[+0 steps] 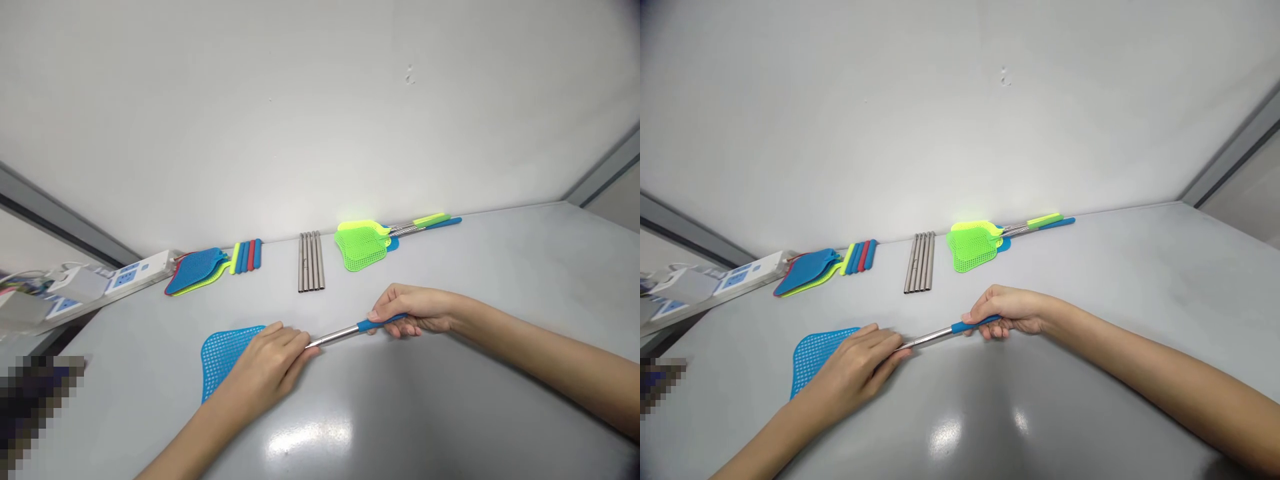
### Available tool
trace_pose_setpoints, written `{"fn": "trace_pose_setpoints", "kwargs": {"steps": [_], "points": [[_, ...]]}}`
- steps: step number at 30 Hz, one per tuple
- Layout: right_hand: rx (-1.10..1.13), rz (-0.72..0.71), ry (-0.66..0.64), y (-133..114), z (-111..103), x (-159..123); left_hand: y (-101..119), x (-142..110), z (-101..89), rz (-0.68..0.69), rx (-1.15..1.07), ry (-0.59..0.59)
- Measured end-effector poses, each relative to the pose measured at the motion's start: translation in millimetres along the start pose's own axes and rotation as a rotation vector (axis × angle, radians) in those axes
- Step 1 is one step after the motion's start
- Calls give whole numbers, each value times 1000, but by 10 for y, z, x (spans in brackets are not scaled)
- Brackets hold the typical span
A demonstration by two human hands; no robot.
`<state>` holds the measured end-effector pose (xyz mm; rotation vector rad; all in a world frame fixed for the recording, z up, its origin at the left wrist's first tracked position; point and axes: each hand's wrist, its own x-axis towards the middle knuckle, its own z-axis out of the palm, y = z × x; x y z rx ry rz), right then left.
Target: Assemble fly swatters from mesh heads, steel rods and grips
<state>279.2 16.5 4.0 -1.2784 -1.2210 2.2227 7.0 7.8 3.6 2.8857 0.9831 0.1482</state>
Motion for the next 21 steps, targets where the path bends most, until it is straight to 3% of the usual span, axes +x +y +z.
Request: {"fn": "trace_pose_setpoints", "kwargs": {"steps": [3, 9, 21], "points": [[52, 67, 4, -11, 48, -13, 25, 7, -6, 35, 43, 21], [82, 53, 1, 7, 102, 0, 58, 34, 6, 46, 66, 42], [-32, -46, -88, 25, 40, 4, 11, 74, -20, -42, -135, -94]]}}
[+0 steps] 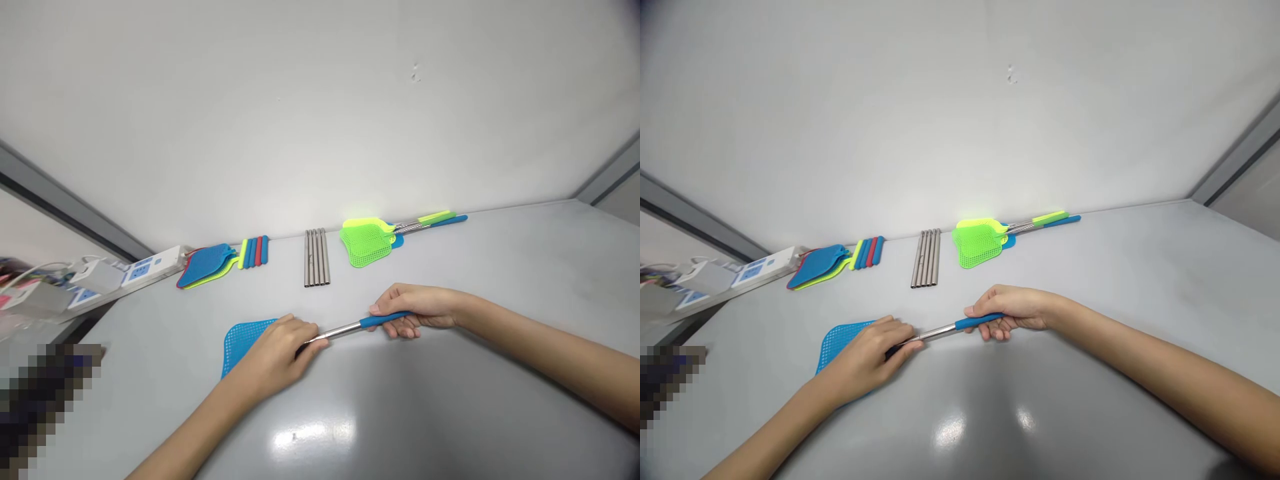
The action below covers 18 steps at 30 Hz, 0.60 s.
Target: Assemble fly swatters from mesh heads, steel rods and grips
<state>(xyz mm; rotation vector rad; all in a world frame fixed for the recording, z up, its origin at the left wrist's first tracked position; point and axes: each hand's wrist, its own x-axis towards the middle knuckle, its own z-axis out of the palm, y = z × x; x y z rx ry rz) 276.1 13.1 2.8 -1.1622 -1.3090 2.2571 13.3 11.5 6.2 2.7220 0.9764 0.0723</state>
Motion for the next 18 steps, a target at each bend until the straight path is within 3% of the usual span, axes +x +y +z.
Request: {"fn": "trace_pose_setpoints", "kwargs": {"steps": [9, 18], "points": [[-191, -171, 5, 36, -66, 25, -72, 29, -56, -18, -65, -3], [-220, -192, 53, 63, -47, 40, -52, 25, -41, -3, -104, 33]]}}
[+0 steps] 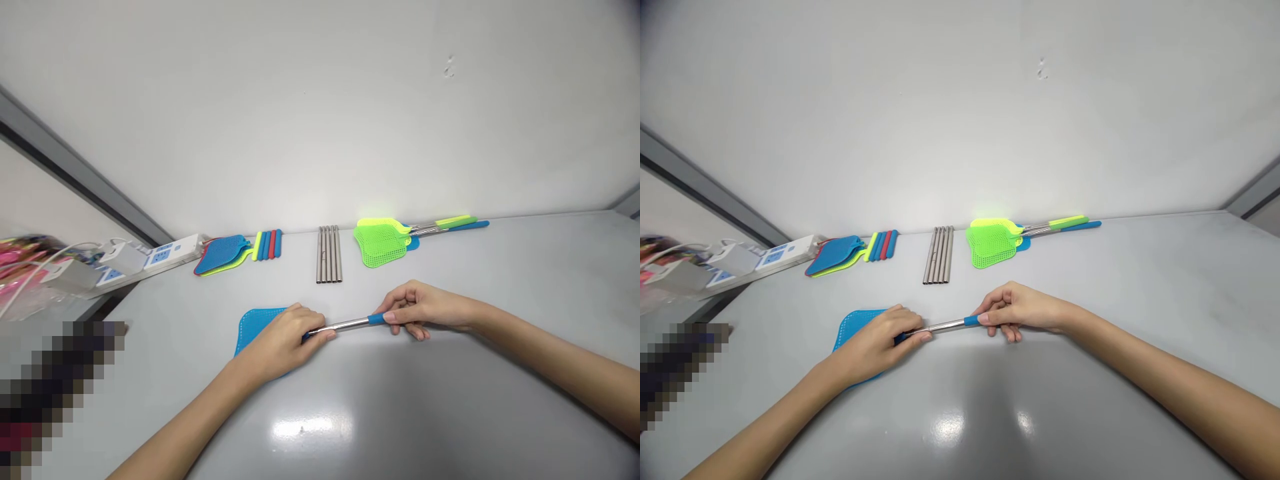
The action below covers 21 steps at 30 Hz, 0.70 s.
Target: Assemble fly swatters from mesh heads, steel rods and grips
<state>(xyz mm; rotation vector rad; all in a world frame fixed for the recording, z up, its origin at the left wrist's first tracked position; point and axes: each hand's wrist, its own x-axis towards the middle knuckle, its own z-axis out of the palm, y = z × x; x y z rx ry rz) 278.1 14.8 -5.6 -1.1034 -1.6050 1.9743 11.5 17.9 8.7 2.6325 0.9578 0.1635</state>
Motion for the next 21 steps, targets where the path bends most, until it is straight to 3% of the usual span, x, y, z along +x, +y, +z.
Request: {"fn": "trace_pose_setpoints", "kwargs": {"steps": [21], "points": [[-5, 56, 3, -17, 5, -9, 15, -11, 12, -6, 14, 1]]}}
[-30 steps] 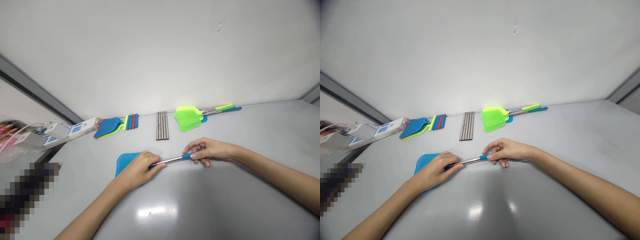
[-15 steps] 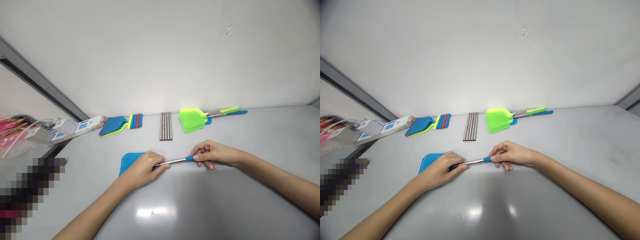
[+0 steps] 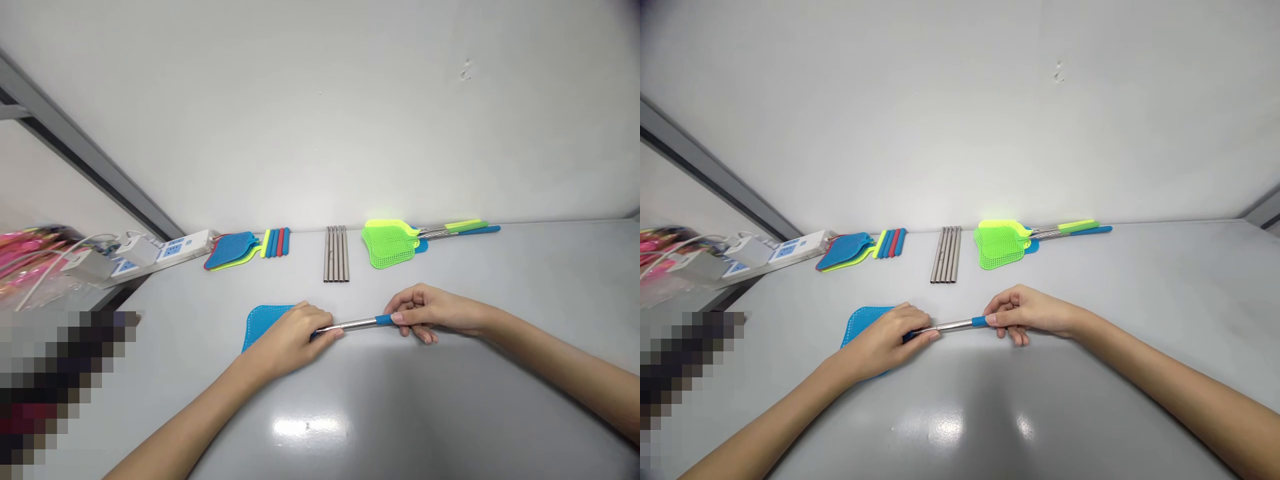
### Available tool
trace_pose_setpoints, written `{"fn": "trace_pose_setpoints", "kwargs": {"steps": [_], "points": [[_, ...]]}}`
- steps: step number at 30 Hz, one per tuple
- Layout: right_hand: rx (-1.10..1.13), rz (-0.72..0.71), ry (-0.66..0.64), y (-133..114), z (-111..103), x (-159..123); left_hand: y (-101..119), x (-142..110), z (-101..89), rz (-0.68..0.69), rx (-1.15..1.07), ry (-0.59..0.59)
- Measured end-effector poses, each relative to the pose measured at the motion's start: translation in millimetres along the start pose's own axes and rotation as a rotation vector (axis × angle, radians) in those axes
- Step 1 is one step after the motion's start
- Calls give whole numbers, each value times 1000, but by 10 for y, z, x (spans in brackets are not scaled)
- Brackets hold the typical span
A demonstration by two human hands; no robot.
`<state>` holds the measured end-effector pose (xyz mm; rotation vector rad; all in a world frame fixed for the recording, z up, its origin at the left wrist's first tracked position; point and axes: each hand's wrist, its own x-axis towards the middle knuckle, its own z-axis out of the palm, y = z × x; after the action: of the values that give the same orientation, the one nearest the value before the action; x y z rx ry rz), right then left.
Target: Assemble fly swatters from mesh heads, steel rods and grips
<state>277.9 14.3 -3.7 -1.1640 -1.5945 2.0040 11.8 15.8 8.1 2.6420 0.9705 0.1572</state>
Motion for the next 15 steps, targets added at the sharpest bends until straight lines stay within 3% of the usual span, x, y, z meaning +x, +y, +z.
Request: {"fn": "trace_pose_setpoints", "kwargs": {"steps": [15], "points": [[-16, 1, -11, -14, 8, -18, -3, 1, 3, 7, 14, -18]]}}
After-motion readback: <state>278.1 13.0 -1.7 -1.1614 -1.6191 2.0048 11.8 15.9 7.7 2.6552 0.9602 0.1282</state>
